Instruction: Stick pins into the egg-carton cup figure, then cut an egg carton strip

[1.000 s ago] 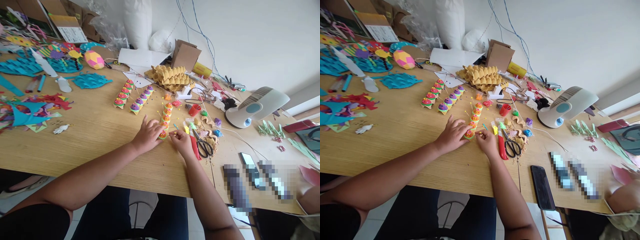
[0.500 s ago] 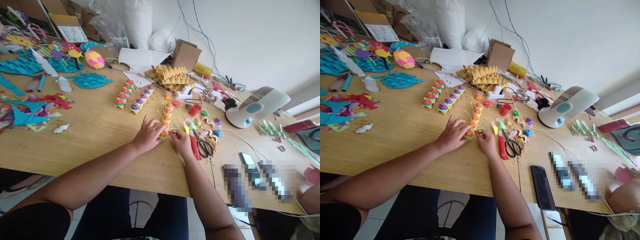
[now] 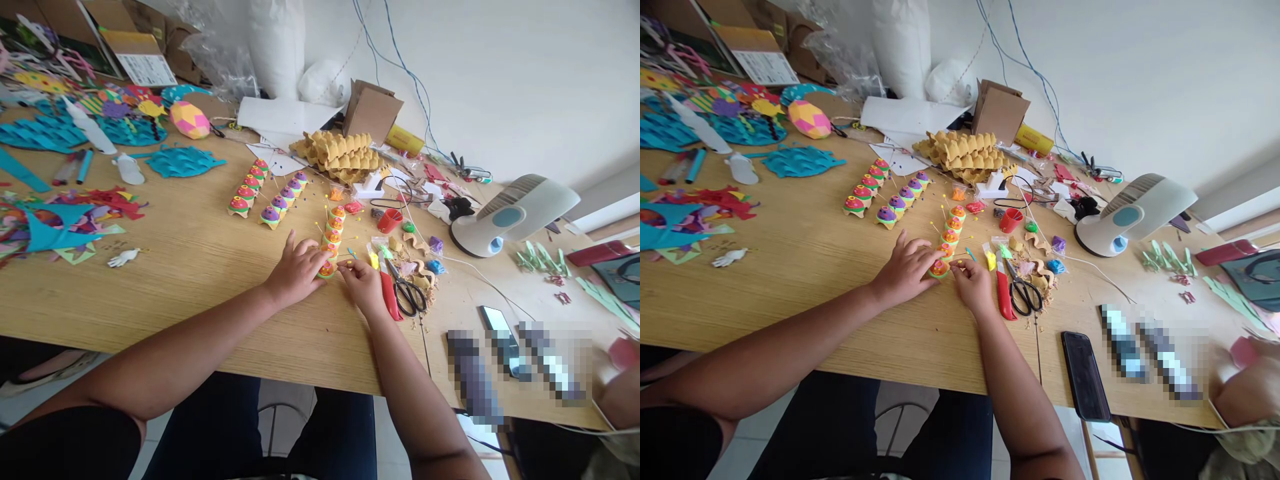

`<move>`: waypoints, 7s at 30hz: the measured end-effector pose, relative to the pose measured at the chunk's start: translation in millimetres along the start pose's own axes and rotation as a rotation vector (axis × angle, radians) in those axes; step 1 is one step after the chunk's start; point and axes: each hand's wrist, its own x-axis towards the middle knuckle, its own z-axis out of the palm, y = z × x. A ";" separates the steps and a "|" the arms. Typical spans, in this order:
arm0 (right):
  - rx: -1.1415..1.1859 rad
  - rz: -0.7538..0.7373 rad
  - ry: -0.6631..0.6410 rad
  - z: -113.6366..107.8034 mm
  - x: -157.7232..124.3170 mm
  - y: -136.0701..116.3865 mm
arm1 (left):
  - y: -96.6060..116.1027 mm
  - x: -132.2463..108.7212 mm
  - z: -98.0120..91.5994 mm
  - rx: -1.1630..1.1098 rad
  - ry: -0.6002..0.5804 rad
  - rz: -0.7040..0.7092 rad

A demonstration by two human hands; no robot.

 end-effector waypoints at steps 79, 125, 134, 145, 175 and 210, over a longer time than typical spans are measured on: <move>-0.024 -0.014 -0.120 -12.4 -4.7 -7.9 | 0.0 -1.8 -3.9 -0.126 0.103 -0.040; 0.043 0.012 0.018 -0.7 1.7 2.0 | -4.2 -2.6 5.7 -0.030 0.044 0.018; 0.050 0.018 0.007 0.7 1.7 3.4 | -5.4 -2.5 8.1 -0.038 0.045 0.014; 0.058 0.011 0.008 2.2 2.1 7.2 | -4.6 -2.5 7.5 -0.041 0.049 0.004; 0.004 -0.062 0.051 18.2 -3.6 8.0 | -1.5 1.4 4.9 -0.065 0.030 -0.019; 0.116 0.082 -0.050 7.4 -1.8 -0.8 | -1.5 -1.6 4.6 -0.065 0.039 -0.017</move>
